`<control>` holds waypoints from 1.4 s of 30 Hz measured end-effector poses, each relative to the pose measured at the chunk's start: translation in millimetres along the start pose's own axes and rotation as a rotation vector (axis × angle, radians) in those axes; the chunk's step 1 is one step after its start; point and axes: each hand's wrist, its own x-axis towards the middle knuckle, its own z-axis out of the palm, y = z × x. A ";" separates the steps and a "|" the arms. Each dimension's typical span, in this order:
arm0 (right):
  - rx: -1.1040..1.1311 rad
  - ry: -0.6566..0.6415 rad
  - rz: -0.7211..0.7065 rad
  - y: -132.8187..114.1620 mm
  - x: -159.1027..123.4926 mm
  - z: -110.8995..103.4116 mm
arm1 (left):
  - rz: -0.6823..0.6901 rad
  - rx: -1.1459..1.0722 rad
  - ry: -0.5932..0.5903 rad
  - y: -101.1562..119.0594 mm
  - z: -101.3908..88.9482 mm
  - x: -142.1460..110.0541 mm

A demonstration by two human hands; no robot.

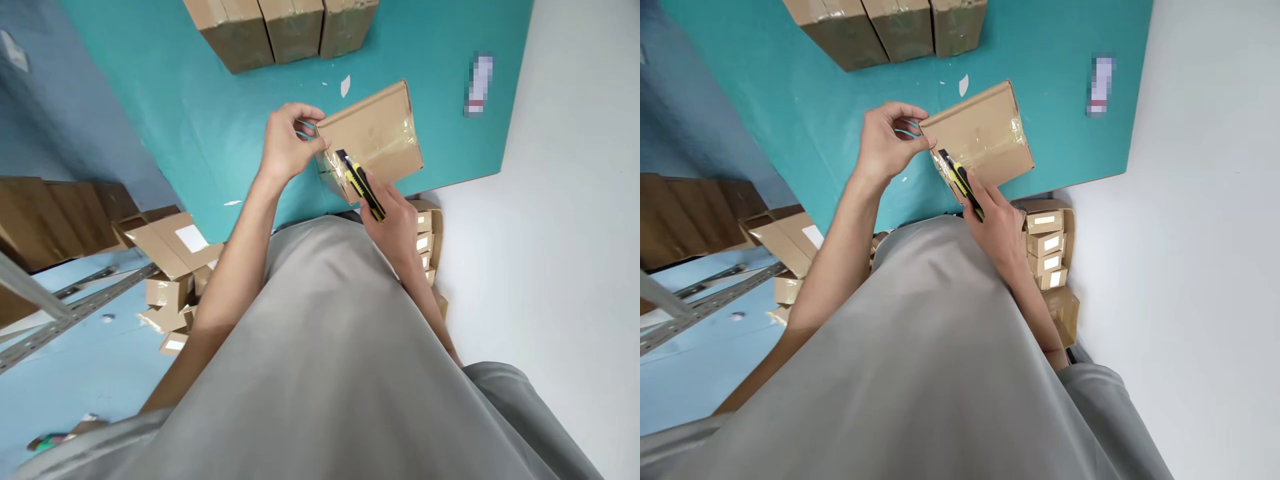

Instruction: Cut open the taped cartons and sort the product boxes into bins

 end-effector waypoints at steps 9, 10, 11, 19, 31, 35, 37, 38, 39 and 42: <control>-0.210 -0.066 0.027 -34.9 1.0 14.5 | -0.076 -0.131 0.033 21.2 0.6 0.6; -0.218 -0.061 0.031 -36.8 -0.1 15.0 | -0.074 -0.139 0.041 22.3 0.9 0.2; -0.223 -0.055 0.039 -38.5 -1.2 15.4 | -0.074 -0.143 0.044 22.9 1.4 -0.1; -0.275 -0.066 0.113 -51.2 -4.7 12.7 | -0.052 -0.111 0.040 21.0 5.9 3.6; -0.341 -0.197 0.166 -77.1 5.1 -2.6 | -0.090 -0.046 0.022 12.0 10.6 9.2; -0.360 -0.256 0.178 -82.2 16.5 -4.0 | -0.105 -0.036 0.039 6.8 16.6 8.2; -0.359 -0.273 0.184 -80.7 13.7 -7.3 | -0.107 -0.048 0.036 3.0 18.8 6.5; -0.355 -0.278 0.183 -79.0 9.7 -9.9 | -0.108 -0.054 0.032 1.2 19.5 5.2; -0.350 -0.283 0.181 -77.0 4.4 -12.9 | -0.112 -0.061 0.031 -0.3 19.8 3.5; -0.346 -0.319 0.189 -71.9 -10.5 -22.4 | -0.114 -0.080 0.021 -3.5 19.2 -2.6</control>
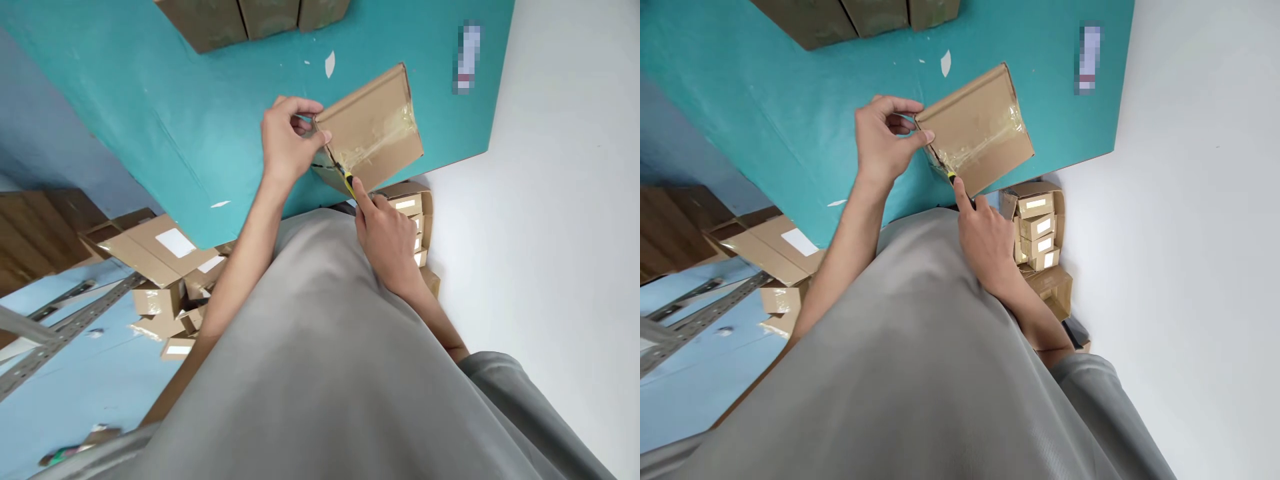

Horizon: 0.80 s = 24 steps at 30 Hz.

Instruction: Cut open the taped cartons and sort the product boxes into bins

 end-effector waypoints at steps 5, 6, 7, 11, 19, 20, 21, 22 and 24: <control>0.032 -0.062 -0.024 -0.5 12.7 -5.5 | 0.016 0.067 -0.035 -5.6 -4.2 -6.2; 0.048 -0.055 -0.043 -1.3 19.2 -5.9 | 0.021 0.089 -0.044 -6.0 -5.0 -6.3; 0.064 -0.049 -0.063 -1.2 24.8 -5.8 | 0.027 0.109 -0.047 -5.8 -5.6 -6.4; 0.094 -0.095 -0.134 13.8 25.2 0.6 | 0.038 0.189 0.071 2.2 -4.9 -9.3; 0.128 -0.189 -0.239 78.4 -11.8 -5.4 | 0.049 0.270 0.086 29.7 -4.0 -39.3; 0.167 -0.141 -0.240 87.4 -11.4 -10.5 | 0.054 0.294 0.108 34.6 -2.6 -42.5; 0.206 -0.079 -0.223 96.8 -9.1 -15.4 | 0.066 0.322 0.140 40.5 0.4 -44.9; 0.243 -0.011 -0.193 106.6 -4.7 -19.4 | 0.088 0.352 0.174 47.7 5.4 -46.4; 0.294 0.119 -0.113 127.0 9.8 -24.3 | 0.156 0.417 0.210 65.2 21.9 -46.6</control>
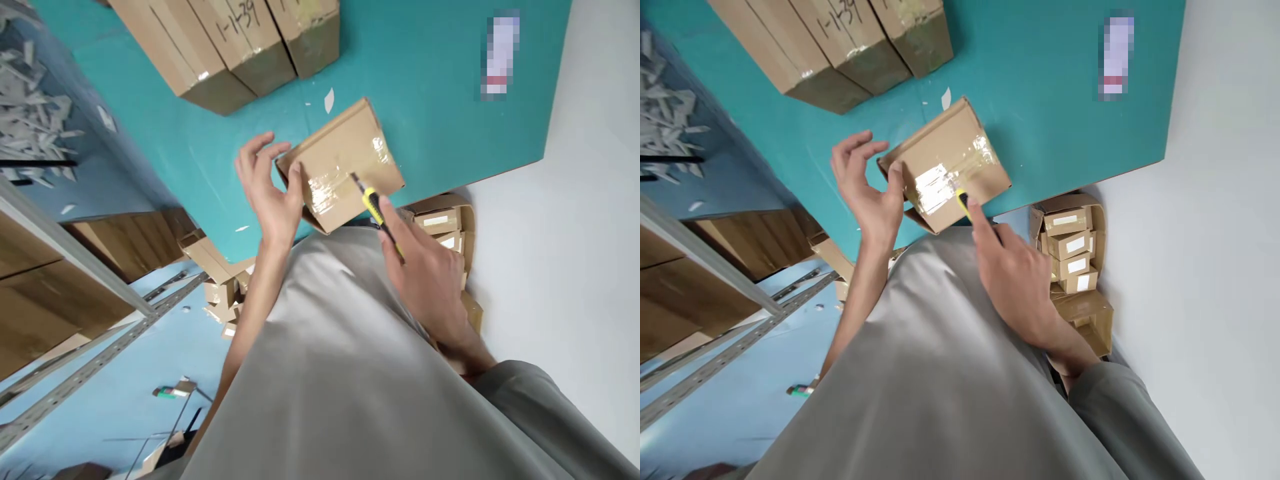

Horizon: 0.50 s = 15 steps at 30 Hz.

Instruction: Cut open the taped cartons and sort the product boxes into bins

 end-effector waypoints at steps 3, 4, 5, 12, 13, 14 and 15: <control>0.023 0.130 0.065 30.3 26.6 -5.6 | 0.146 0.088 -0.055 40.9 23.0 4.4; 0.029 0.147 0.071 38.5 35.2 -6.1 | 0.185 0.107 -0.092 53.2 32.1 6.5; 0.035 0.152 0.072 45.3 42.8 -6.4 | 0.211 0.118 -0.132 63.4 41.0 8.7; 0.028 0.036 0.022 59.6 71.2 -11.8 | 0.193 0.128 -0.238 78.9 71.5 17.6; 0.023 0.024 0.011 60.3 74.1 -13.1 | 0.194 0.133 -0.230 78.5 71.8 17.7; 0.015 0.014 0.003 61.2 77.0 -14.5 | 0.194 0.137 -0.222 78.6 71.8 17.6; 0.007 0.003 -0.003 62.3 80.0 -15.7 | 0.193 0.139 -0.216 79.1 71.9 17.5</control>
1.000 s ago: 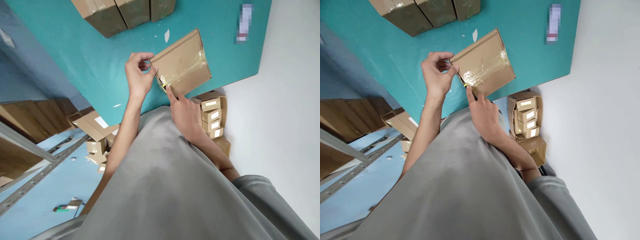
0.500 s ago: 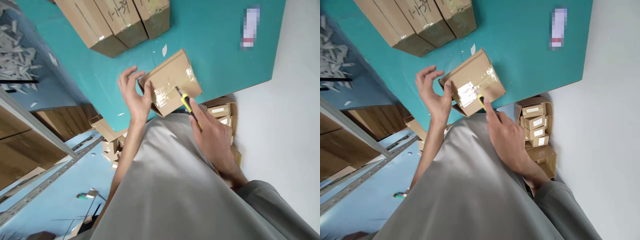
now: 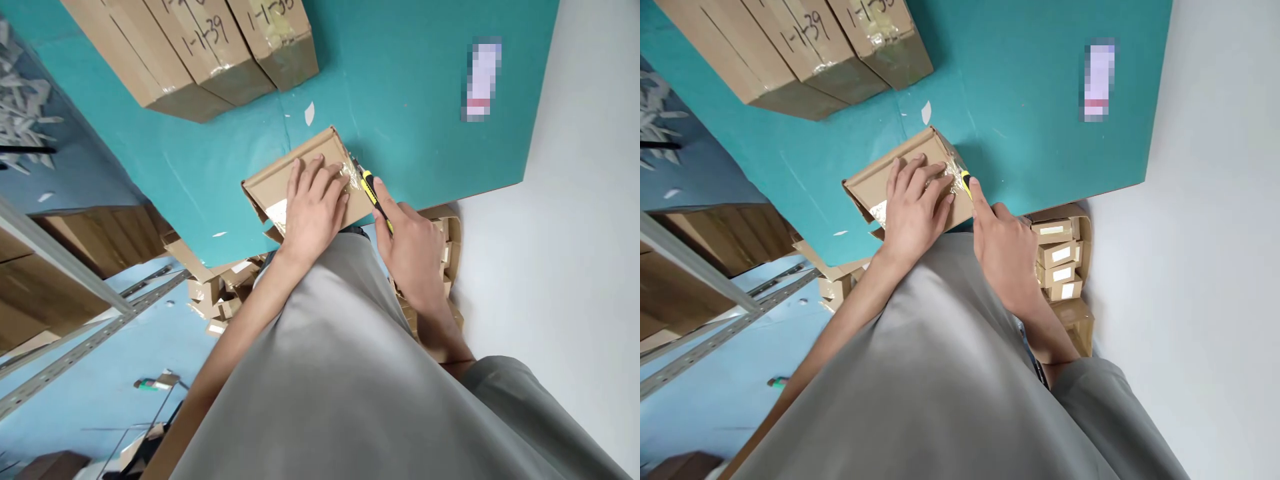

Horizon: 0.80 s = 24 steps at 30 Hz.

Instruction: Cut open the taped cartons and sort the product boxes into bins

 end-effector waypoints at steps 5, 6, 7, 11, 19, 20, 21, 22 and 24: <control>-0.034 -0.062 -0.027 4.9 12.3 -3.7 | -0.043 0.022 0.002 5.0 1.7 0.4; -0.040 -0.067 -0.033 5.0 13.7 -3.8 | -0.051 0.039 0.005 5.8 2.1 0.6; -0.049 -0.069 -0.037 4.5 14.6 -3.8 | -0.058 0.055 0.007 6.5 2.4 0.8; -0.141 -0.112 -0.006 -3.7 14.1 -4.1 | -0.058 0.079 -0.023 7.9 2.0 1.6; -0.294 -0.190 0.074 -28.0 4.9 7.6 | 0.005 0.121 -0.085 0.3 3.1 1.3; -0.298 -0.186 0.087 -30.7 4.2 10.5 | 0.019 0.107 -0.090 -1.6 3.6 0.9; -0.300 -0.181 0.100 -33.4 3.8 13.4 | 0.034 0.095 -0.096 -3.5 4.0 0.4; -0.300 -0.174 0.113 -36.2 3.5 16.2 | 0.047 0.083 -0.101 -5.4 4.4 0.0; -0.295 -0.156 0.132 -41.6 3.5 21.4 | 0.069 0.059 -0.106 -8.5 5.2 -0.6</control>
